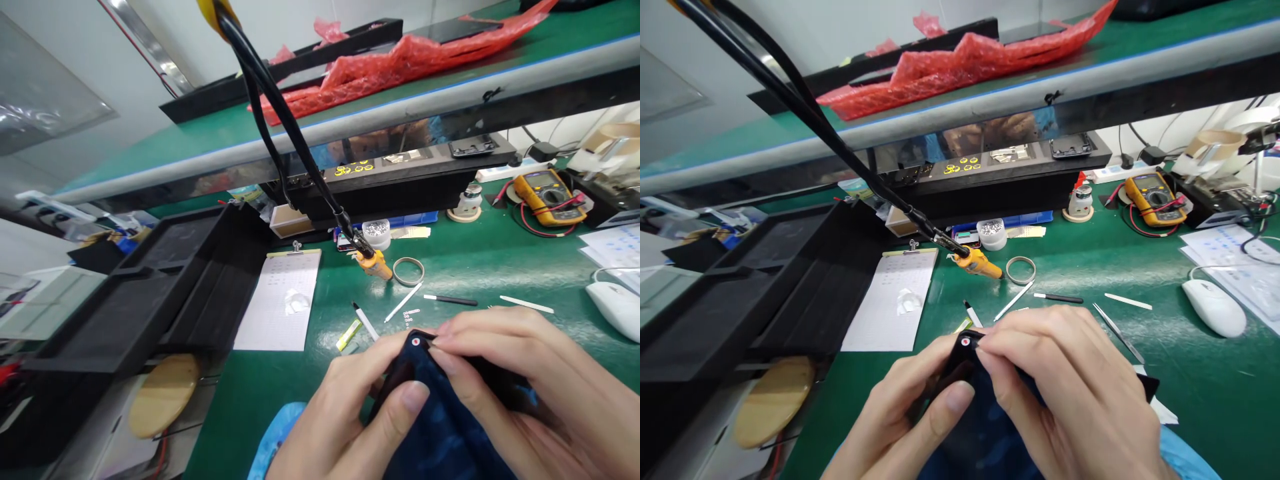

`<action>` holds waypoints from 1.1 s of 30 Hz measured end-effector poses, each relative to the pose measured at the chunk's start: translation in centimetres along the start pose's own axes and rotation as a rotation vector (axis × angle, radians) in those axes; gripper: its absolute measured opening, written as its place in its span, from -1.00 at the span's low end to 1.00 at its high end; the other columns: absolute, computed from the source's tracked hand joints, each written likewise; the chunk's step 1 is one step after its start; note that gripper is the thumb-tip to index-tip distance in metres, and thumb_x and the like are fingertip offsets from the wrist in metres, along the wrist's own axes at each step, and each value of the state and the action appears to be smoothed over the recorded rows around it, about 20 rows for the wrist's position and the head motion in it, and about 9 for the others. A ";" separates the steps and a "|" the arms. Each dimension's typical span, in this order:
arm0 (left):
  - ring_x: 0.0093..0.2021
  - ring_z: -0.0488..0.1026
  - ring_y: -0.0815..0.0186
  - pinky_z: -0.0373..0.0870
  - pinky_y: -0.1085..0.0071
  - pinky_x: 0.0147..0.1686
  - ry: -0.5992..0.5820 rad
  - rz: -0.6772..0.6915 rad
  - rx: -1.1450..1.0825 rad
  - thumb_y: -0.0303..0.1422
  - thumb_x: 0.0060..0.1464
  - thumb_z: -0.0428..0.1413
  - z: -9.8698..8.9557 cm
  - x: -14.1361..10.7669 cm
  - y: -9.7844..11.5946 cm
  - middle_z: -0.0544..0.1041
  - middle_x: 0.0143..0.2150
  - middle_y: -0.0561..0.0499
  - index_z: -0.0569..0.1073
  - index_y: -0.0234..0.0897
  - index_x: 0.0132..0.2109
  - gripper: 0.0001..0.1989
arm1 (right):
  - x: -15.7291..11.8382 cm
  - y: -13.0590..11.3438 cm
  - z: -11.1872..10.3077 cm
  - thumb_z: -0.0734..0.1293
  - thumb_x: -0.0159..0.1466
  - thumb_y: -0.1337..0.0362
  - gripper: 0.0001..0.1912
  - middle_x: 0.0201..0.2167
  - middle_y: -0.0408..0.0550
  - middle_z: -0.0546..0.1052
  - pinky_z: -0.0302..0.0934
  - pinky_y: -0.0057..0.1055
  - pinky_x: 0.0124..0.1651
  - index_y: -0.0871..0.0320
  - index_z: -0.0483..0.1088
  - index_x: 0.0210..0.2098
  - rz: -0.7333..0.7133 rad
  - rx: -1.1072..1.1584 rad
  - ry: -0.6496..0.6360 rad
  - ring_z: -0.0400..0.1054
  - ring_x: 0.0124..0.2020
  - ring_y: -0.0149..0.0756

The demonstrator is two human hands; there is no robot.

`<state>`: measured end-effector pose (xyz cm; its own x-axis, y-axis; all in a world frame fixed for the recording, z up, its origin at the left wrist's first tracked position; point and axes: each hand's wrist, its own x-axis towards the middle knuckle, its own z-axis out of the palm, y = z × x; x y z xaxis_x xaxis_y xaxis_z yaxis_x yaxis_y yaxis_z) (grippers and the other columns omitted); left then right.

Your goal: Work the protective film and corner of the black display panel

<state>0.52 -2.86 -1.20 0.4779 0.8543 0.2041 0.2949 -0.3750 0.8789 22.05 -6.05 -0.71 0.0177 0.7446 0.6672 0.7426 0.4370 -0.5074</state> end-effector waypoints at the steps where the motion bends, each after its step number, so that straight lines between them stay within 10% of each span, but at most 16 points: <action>1: 0.24 0.74 0.21 0.64 0.48 0.26 0.019 -0.022 -0.005 -0.06 0.60 0.18 0.0 0.0 0.1 0.73 0.35 0.12 0.57 0.19 0.48 -0.58 | 0.0 0.0 0.0 0.31 0.66 0.30 -0.89 -0.14 -0.20 0.73 0.56 -0.45 0.08 -0.04 0.47 0.03 -0.019 0.003 -0.001 0.68 -0.12 -0.38; 15: 0.34 0.69 0.14 0.63 0.38 0.34 0.076 -0.062 -0.047 -0.05 0.59 0.19 0.2 -0.4 0.8 0.72 0.37 0.10 0.60 0.16 0.44 -0.59 | -2.6 0.1 -0.1 0.57 0.44 -0.01 -0.82 -0.11 -0.04 0.79 0.74 -0.17 0.00 -0.12 0.71 -0.08 0.098 0.058 0.031 0.77 -0.05 0.02; 24: 0.29 0.71 0.21 0.59 0.41 0.35 0.140 0.073 -0.029 -0.13 0.62 0.18 0.6 -0.5 0.6 0.74 0.34 0.10 0.55 0.18 0.48 -0.59 | -0.6 0.5 -0.4 0.40 0.56 0.37 -0.84 0.00 -0.22 0.82 0.37 -0.64 0.42 0.00 0.61 0.01 -0.065 0.043 0.006 0.75 0.01 -0.45; 33: 0.23 0.76 0.22 0.62 0.51 0.22 0.060 0.220 0.184 -0.34 0.62 0.16 -0.1 0.3 1.1 0.75 0.32 0.07 0.49 0.07 0.52 -0.54 | 0.6 -0.4 -1.9 0.41 0.52 0.42 -0.83 -0.03 -0.21 0.83 0.44 -0.71 0.29 0.02 0.62 -0.03 -0.149 -0.009 -0.069 0.78 -0.06 -0.41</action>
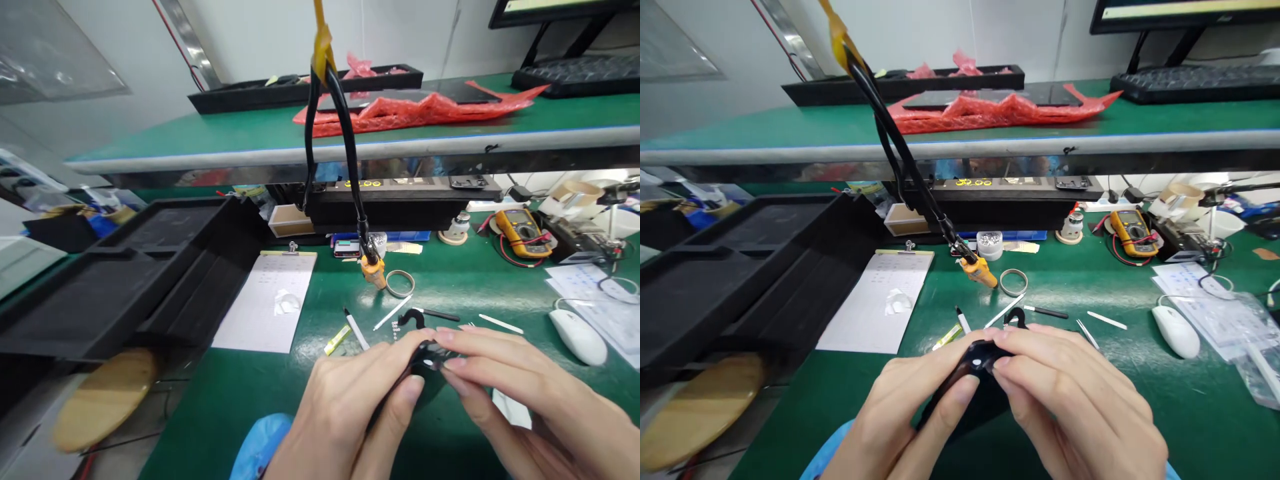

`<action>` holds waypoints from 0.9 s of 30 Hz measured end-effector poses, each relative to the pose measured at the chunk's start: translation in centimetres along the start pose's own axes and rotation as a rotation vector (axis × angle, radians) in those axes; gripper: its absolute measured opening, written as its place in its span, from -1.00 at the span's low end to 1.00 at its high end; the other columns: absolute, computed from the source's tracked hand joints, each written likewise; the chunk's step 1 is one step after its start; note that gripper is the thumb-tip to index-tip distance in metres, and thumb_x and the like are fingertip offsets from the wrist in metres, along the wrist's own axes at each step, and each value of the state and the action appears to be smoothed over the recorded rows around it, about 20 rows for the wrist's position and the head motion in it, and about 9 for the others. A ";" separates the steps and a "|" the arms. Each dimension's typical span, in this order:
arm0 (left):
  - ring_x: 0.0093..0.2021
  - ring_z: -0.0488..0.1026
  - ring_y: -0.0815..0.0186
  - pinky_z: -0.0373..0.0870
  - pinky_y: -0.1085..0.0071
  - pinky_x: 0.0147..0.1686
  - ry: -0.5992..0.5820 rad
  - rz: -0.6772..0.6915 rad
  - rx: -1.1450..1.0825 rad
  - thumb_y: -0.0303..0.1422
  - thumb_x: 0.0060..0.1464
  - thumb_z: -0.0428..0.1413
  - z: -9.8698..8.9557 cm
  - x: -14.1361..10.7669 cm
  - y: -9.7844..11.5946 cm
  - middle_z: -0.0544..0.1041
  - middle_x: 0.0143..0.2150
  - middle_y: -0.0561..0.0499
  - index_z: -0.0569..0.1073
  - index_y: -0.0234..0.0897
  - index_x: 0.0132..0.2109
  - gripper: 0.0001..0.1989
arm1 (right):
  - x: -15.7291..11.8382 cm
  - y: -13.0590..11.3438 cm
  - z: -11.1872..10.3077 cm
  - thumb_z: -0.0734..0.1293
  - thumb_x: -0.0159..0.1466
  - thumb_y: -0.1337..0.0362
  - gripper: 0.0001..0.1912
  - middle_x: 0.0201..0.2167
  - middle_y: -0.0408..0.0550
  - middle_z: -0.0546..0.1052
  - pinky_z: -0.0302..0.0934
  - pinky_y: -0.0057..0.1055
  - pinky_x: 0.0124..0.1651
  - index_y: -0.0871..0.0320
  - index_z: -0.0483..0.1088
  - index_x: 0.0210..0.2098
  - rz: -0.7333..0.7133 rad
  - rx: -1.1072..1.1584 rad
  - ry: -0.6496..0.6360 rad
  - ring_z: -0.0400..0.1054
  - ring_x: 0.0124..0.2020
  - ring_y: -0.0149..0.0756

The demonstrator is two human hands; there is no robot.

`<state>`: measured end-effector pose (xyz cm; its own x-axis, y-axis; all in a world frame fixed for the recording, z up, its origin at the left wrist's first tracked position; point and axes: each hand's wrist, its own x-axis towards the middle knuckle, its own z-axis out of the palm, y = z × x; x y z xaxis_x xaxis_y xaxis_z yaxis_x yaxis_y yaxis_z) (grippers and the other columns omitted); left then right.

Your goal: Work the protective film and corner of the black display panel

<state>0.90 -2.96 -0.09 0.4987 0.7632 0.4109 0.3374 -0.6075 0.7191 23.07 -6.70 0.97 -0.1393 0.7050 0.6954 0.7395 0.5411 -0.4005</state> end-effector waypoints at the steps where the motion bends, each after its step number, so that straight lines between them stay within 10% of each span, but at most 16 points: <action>1: 0.19 0.78 0.24 0.60 0.54 0.23 -0.029 0.031 0.002 -0.39 0.59 0.17 0.0 0.1 -0.2 0.77 0.29 0.07 0.46 0.06 0.54 -0.50 | 0.1 -0.1 -0.1 0.40 0.52 0.42 -0.82 -0.04 -0.21 0.84 0.45 -0.70 0.28 0.02 0.61 -0.05 0.001 -0.012 0.027 0.78 -0.08 -0.40; 6: -0.23 0.76 0.27 0.62 0.37 0.28 0.036 0.111 -0.054 -0.44 0.60 0.10 1.1 0.0 -1.2 0.78 -0.09 0.04 0.46 -0.06 0.53 -0.52 | -0.5 0.2 -0.9 0.36 0.55 0.44 -0.78 0.03 -0.06 0.82 0.58 -0.48 0.25 0.02 0.54 0.08 -0.062 -0.094 -0.084 0.79 -0.06 -0.26; 12: -0.29 0.73 0.28 0.64 0.35 0.25 0.072 0.147 -0.054 -0.42 0.62 0.07 1.8 -0.2 -1.1 0.75 -0.14 0.05 0.44 -0.06 0.52 -0.54 | -0.7 0.4 -1.5 0.38 0.54 0.46 -0.77 0.06 -0.05 0.82 0.48 -0.57 0.33 0.06 0.54 0.09 -0.095 -0.104 -0.103 0.76 0.05 -0.32; 20: 0.30 0.72 0.16 0.56 0.46 0.34 0.137 -0.129 -0.132 -0.38 0.61 0.14 1.9 -1.0 0.2 0.72 0.37 0.00 0.57 0.01 0.46 -0.58 | -0.8 0.0 -0.2 0.39 0.51 0.49 -0.75 0.12 0.00 0.79 0.45 -0.51 0.38 0.08 0.56 0.08 -0.076 -0.093 -0.065 0.76 0.07 -0.26; 27: 0.26 0.70 0.14 0.67 0.51 0.13 0.018 -0.309 -0.503 -0.07 0.64 0.10 1.1 -0.1 0.9 0.72 0.35 -0.07 0.62 -0.07 0.43 -0.57 | -3.2 1.6 -0.2 0.40 0.51 0.49 -0.58 0.46 0.03 0.57 0.23 -0.32 0.61 0.15 0.52 0.31 -0.214 -0.173 -0.150 0.53 0.43 -0.21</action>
<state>2.01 -3.83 -0.14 0.4221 0.8946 0.1468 0.0425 -0.1812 0.9825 24.84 -8.19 -1.72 -0.3903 0.6500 0.6521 0.7822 0.6077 -0.1376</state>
